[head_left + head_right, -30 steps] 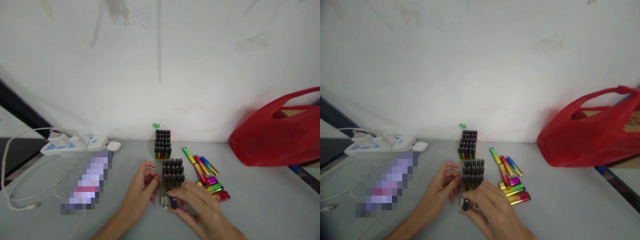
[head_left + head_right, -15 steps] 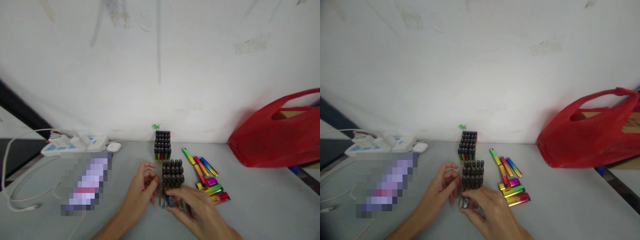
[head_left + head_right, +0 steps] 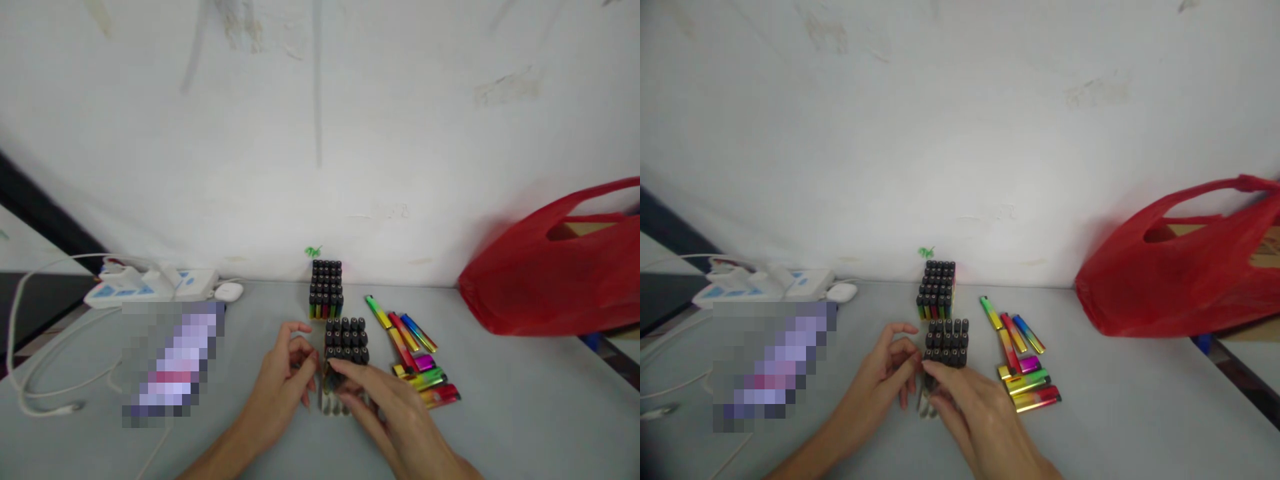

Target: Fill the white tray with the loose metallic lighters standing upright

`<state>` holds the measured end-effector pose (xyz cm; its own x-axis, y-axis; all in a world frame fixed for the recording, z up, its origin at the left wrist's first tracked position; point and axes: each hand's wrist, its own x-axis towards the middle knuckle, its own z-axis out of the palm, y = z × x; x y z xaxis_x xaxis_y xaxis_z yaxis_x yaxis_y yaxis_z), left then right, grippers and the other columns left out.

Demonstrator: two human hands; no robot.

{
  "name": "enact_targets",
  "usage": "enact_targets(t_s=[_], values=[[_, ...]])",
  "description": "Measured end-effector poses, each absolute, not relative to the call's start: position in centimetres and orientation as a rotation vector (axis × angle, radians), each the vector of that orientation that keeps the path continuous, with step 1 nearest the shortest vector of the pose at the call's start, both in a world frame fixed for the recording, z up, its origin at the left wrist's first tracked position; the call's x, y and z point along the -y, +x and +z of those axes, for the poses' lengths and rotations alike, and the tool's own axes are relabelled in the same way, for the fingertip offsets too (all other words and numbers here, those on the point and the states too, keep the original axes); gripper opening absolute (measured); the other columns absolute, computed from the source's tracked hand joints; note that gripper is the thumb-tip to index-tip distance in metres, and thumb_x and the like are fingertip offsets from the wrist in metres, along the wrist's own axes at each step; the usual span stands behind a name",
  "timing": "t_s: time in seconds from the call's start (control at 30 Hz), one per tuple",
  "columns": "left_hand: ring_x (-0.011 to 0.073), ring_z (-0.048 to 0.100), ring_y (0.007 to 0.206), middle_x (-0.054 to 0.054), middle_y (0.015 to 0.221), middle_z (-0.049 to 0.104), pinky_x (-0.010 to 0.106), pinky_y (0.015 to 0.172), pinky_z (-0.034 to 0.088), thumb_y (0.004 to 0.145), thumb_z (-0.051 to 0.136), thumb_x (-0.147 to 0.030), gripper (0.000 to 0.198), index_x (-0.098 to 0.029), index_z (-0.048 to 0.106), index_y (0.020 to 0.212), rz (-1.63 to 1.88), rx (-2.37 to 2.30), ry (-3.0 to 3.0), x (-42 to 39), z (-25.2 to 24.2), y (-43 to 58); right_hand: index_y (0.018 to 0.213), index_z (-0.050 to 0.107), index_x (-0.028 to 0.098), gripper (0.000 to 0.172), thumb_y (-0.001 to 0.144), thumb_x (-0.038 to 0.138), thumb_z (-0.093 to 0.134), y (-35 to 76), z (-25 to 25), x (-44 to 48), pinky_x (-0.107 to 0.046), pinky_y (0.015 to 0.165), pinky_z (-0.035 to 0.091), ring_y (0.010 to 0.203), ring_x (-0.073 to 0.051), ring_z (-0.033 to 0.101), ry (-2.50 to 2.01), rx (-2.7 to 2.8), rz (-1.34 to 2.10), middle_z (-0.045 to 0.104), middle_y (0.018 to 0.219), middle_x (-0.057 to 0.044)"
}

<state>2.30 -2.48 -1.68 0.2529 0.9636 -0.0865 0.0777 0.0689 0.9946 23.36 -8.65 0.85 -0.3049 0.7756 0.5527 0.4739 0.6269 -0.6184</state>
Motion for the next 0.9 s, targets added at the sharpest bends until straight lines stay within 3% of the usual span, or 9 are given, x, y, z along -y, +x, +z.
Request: enact_targets(t_s=[0.17, 0.37, 0.53, 0.67, 0.77, 0.9], values=[[0.0146, 0.061, 0.057, -0.006, 0.08, 0.062, 0.021, 0.043, 0.052, 0.098, 0.069, -0.049, 0.043, -0.025, 0.046, 0.126, 0.921, -1.095, 1.312, 2.5, -1.5, 2.3, 0.148, 0.062, 0.026, 0.036, 0.113, 0.022, 0.059, 23.4, 1.0, 8.9, -0.023, 0.085, 0.065, 0.087, -0.017, 0.081, -0.983, 1.972, 0.377, 0.083, 0.106, -0.005], [0.0154, 0.06, 0.058, -0.006, 0.081, 0.062, 0.021, 0.042, 0.051, 0.098, 0.067, -0.049, 0.043, -0.025, 0.044, 0.127, 0.91, -1.104, 1.326, 2.5, -1.7, 2.3, 0.121, 0.073, 0.025, 0.016, 0.109, 0.024, 0.062, 24.9, 1.3, 8.5, -0.029, 0.072, 0.059, 0.07, -0.018, 0.072, -1.242, 1.797, 0.246, 0.079, 0.089, -0.002], [0.0143, 0.06, 0.059, -0.006, 0.082, 0.061, 0.02, 0.042, 0.051, 0.099, 0.065, -0.046, 0.041, -0.026, 0.044, 0.128, 0.902, -1.103, 1.34, 2.5, -2.3, 2.1, 0.116, 0.074, 0.022, 0.023, 0.111, 0.037, 0.058, 28.0, 0.6, 6.2, -0.038, 0.08, 0.054, 0.09, -0.027, 0.073, -1.664, 1.557, 0.109, 0.08, 0.105, -0.01], [0.0133, 0.06, 0.057, -0.007, 0.082, 0.061, 0.019, 0.042, 0.05, 0.1, 0.064, -0.045, 0.039, -0.026, 0.043, 0.127, 0.905, -1.097, 1.34, 2.5, -2.5, 2.2, 0.104, 0.078, 0.019, 0.03, 0.108, 0.036, 0.053, 31.2, -0.5, 4.6, -0.047, 0.092, 0.05, 0.098, -0.034, 0.068, -1.865, 1.628, -0.154, 0.077, 0.102, -0.015], [0.0135, 0.06, 0.057, -0.007, 0.08, 0.059, 0.019, 0.042, 0.05, 0.098, 0.065, -0.044, 0.039, -0.026, 0.044, 0.125, 0.904, -1.088, 1.325, 2.4, -2.5, 2.3, 0.115, 0.081, 0.015, 0.034, 0.105, 0.034, 0.055, 33.1, -1.6, 4.1, -0.05, 0.095, 0.049, 0.106, -0.039, 0.068, -2.06, 1.705, -0.219, 0.076, 0.108, -0.02], [0.0136, 0.059, 0.057, -0.007, 0.079, 0.06, 0.019, 0.042, 0.049, 0.098, 0.065, -0.045, 0.039, -0.026, 0.044, 0.125, 0.908, -1.09, 1.321, 2.4, -2.4, 2.4, 0.12, 0.08, 0.018, 0.031, 0.103, 0.034, 0.06, 34.2, -2.5, 3.8, -0.047, 0.093, 0.049, 0.106, -0.038, 0.07, -2.129, 1.74, -0.046, 0.076, 0.11, -0.018]])
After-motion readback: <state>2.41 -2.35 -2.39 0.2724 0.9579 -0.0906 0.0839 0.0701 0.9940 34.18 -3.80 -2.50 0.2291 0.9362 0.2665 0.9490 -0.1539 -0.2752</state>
